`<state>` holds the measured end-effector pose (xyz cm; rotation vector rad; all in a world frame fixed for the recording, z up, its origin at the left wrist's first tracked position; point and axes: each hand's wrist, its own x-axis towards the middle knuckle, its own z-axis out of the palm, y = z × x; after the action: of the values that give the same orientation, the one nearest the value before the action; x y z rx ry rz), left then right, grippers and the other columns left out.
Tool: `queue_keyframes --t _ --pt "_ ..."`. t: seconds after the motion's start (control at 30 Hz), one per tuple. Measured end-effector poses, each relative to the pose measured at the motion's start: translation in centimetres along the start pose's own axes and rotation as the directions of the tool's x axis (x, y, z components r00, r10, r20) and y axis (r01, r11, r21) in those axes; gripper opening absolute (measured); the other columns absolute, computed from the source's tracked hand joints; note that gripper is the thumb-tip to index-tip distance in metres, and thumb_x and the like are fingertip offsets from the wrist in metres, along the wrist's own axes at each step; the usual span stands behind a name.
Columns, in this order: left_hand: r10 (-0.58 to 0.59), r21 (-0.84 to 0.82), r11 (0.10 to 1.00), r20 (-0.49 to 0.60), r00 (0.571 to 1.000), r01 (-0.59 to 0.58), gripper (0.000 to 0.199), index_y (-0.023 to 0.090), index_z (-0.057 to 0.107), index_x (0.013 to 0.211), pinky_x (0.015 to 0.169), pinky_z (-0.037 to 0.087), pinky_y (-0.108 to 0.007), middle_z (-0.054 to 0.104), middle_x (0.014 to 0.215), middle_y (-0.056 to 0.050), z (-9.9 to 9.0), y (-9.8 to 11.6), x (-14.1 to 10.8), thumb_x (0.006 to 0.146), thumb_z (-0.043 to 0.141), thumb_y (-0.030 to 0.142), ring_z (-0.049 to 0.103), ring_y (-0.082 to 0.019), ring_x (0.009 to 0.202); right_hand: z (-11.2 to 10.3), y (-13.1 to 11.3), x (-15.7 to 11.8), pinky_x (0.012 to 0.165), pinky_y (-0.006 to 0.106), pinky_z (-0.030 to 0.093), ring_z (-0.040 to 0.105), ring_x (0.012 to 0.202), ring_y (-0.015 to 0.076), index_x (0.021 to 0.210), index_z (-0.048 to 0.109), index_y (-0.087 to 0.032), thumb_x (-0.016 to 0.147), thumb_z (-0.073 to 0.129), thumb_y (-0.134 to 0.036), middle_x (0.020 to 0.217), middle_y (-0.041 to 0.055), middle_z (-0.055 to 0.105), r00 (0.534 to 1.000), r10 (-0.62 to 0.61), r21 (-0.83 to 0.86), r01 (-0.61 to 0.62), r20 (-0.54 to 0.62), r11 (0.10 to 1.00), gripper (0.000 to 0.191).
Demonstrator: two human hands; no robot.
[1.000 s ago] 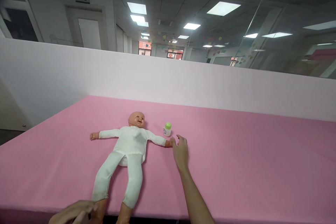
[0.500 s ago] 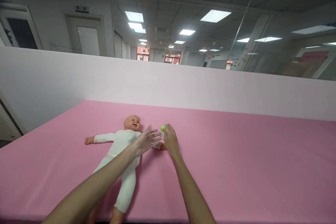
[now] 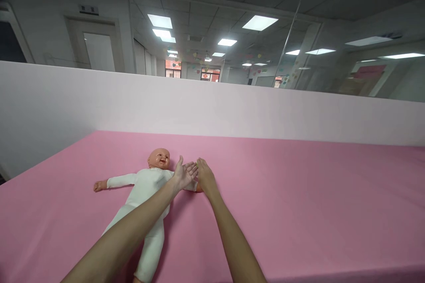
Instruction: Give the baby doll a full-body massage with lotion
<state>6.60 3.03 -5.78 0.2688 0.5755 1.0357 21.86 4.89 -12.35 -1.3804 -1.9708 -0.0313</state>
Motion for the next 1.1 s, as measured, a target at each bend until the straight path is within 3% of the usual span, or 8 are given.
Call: queue_keyframes --t 0.2,0.37,0.47,0.53,0.63,0.77,0.93,1.1 --pt "0.013 0.024 1.000 -0.014 1.000 -0.013 0.070 0.007 0.056 0.138 0.094 0.060 -0.030 0.053 0.150 -0.023 -0.6 1.9 -2.2 0.099 0.044 0.065 0.054 -0.029 0.138 -1.9 -2.4 0.0 0.123 0.057 0.033 0.044 0.147 0.0294 0.147 0.054 -0.015 0.099 0.038 -0.037 0.154 0.0153 0.052 0.993 0.083 0.134 -0.071 -0.085 0.988 0.056" --pt "0.106 0.058 0.991 0.197 0.975 -0.119 0.060 0.009 0.071 0.121 0.095 0.058 -0.034 0.067 0.134 -0.021 -0.3 2.2 -6.3 0.103 0.036 0.054 0.064 -0.025 0.128 -0.6 -12.1 -2.2 0.122 0.058 0.032 0.029 0.155 0.0291 0.160 0.033 -0.017 0.102 0.033 -0.063 0.166 0.0150 0.033 0.960 0.265 0.449 -0.198 -0.090 0.871 0.074" --pt "0.278 -0.001 0.959 0.216 0.936 -0.285 0.073 0.013 0.074 0.117 0.098 0.054 -0.031 0.069 0.130 -0.020 -0.2 0.3 -9.5 0.102 0.017 0.057 0.062 -0.021 0.129 -0.1 -18.8 -3.0 0.127 0.059 0.018 0.008 0.159 0.0300 0.165 0.018 -0.018 0.099 0.034 -0.072 0.172 0.0107 0.011 0.984 0.109 0.410 -0.042 -0.142 0.911 0.087" --pt "0.349 -0.033 0.936 0.193 0.917 -0.350 0.075 0.016 0.070 0.130 0.109 0.046 -0.029 0.067 0.135 -0.014 -0.5 -0.1 -11.5 0.103 0.015 0.058 0.055 -0.018 0.137 -0.6 -21.2 -2.3 0.128 0.057 0.016 0.013 0.159 0.0301 0.164 0.024 -0.023 0.096 0.037 -0.076 0.171 0.0085 0.020 0.993 -0.040 0.361 0.078 -0.111 0.929 0.087" --pt "0.216 0.030 0.972 0.272 0.938 -0.233 0.061 0.022 0.066 0.135 0.119 0.038 -0.040 0.065 0.140 -0.011 -1.7 2.2 -13.8 0.104 0.030 0.060 0.048 -0.024 0.144 -1.5 -21.8 -0.6 0.129 0.056 0.014 0.019 0.158 0.0276 0.160 0.035 -0.025 0.101 0.031 -0.071 0.167 0.0071 0.032 0.995 0.022 0.390 0.019 -0.098 0.921 0.075" --pt "0.149 0.105 0.975 0.349 0.925 -0.196 0.070 0.018 0.059 0.144 0.122 0.035 -0.047 0.059 0.148 -0.014 -3.9 6.4 -15.6 0.101 0.034 0.067 0.041 -0.031 0.148 -0.4 -23.0 -1.7 0.129 0.055 0.018 0.007 0.160 0.0255 0.166 0.012 -0.023 0.104 0.028 -0.062 0.173 0.0063 0.014 0.979 0.200 0.483 -0.153 -0.048 0.862 0.074" --pt "0.386 0.047 0.915 0.191 0.903 -0.401 0.071 0.033 0.042 0.158 0.125 0.033 -0.046 0.054 0.154 -0.004 -5.0 4.6 -16.1 0.099 0.030 0.071 0.030 -0.028 0.154 0.8 -28.1 -4.7 0.128 0.064 0.007 0.001 0.159 0.0361 0.166 0.012 -0.029 0.096 0.046 -0.069 0.172 0.0026 0.017 0.994 -0.107 0.311 0.095 0.022 0.946 0.088" --pt "0.242 0.100 0.955 0.288 0.926 -0.281 0.070 0.026 0.052 0.151 0.121 0.037 -0.049 0.058 0.149 -0.009 -5.2 4.7 -17.0 0.100 0.032 0.070 0.038 -0.031 0.150 -0.6 -26.5 -1.7 0.128 0.057 0.018 0.020 0.157 0.0303 0.160 0.035 -0.026 0.103 0.036 -0.063 0.166 0.0047 0.035 0.998 0.029 0.349 -0.007 -0.058 0.937 0.069"
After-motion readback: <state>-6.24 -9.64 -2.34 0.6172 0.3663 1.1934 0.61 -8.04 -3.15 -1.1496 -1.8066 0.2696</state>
